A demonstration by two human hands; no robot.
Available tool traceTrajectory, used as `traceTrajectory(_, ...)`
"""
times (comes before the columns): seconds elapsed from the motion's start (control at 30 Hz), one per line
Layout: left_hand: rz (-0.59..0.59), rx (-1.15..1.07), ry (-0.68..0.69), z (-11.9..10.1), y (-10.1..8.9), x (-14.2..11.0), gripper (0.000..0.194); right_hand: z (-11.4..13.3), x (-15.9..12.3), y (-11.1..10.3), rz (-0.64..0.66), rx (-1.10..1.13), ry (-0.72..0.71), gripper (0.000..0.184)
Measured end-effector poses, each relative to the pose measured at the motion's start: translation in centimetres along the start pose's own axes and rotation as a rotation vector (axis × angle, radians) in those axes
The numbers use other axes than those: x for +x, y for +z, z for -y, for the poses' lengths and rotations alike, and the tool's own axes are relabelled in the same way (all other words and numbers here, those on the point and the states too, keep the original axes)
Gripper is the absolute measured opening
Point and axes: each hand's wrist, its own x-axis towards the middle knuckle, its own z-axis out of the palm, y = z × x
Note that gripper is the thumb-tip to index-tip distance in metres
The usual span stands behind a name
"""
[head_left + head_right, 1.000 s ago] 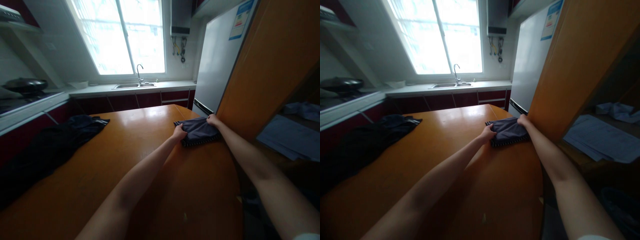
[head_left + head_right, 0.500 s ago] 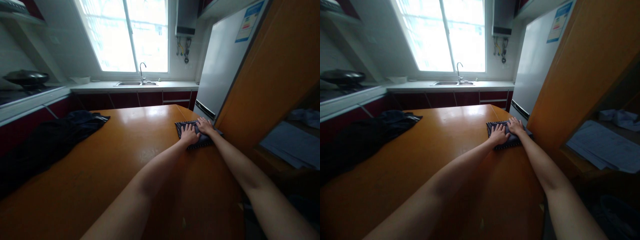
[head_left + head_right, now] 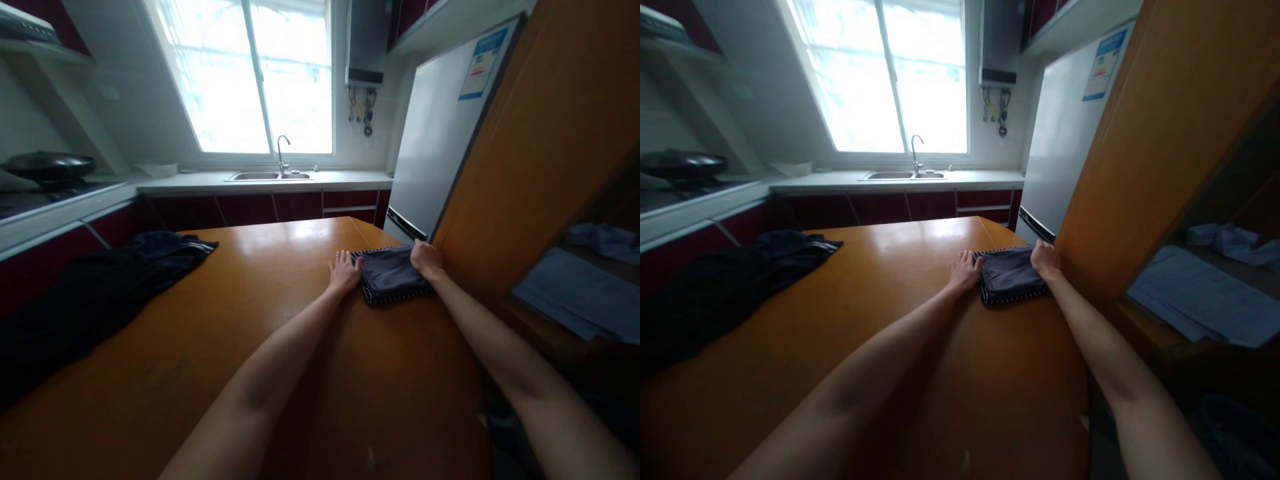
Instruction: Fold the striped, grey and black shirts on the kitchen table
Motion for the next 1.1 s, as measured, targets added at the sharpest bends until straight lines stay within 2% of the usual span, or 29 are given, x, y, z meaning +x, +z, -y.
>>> traceTrajectory(0.13, -0.081, 0.006, 0.08, 1.0, -0.2, -1.4, 0.059, 3.9, -2.4, 1.4, 0.034, 0.041, -0.186, 0.057)
traceTrajectory(0.23, -0.123, 0.013, 0.111, 1.8, -0.7, -2.7, 0.054, 6.3, -4.7, 2.5, 0.099, 0.07, -0.248, 0.062)
traceTrajectory(0.47, -0.197, 0.035, 0.1, 4.8, -4.0, -4.9, 0.048, 8.8, -11.3, 3.0, 0.072, 0.076, -0.312, 0.067)
traceTrajectory(0.57, -0.196, 0.056, 0.127, 6.1, -5.4, -6.5, 0.046, 7.8, -11.5, 2.3, -0.005, 0.073, -0.307, 0.065)
traceTrajectory(0.67, -0.187, 0.086, 0.163, 7.9, -7.2, -8.6, 0.045, 4.9, -10.4, 1.3, -0.12, 0.016, -0.119, 0.061)
traceTrajectory(0.7, -0.188, 0.097, 0.168, 8.7, -7.9, -9.3, 0.044, 3.8, -10.2, 0.9, -0.136, -0.007, -0.035, 0.06)
traceTrajectory(0.77, -0.192, 0.121, 0.167, 10.4, -9.5, -10.8, 0.045, 1.8, -10.1, 0.5, -0.127, -0.013, 0.038, 0.06)
traceTrajectory(0.87, -0.195, 0.165, 0.135, 13.2, -12.3, -13.0, 0.046, 1.1, -10.8, 0.1, -0.147, -0.006, 0.061, 0.058)
traceTrajectory(0.97, -0.193, 0.22, 0.09, 15.4, -14.6, -15.2, 0.048, 4.2, -12.2, 0.4, -0.2, 0.02, -0.003, 0.058)
traceTrajectory(1.03, -0.187, 0.251, 0.071, 16.4, -15.8, -16.9, 0.048, 8.1, -13.6, 1.3, -0.181, 0.088, -0.144, 0.059)
traceTrajectory(1.1, -0.174, 0.276, 0.064, 17.0, -16.7, -18.7, 0.048, 12.6, -15.5, 2.7, -0.104, 0.176, -0.321, 0.059)
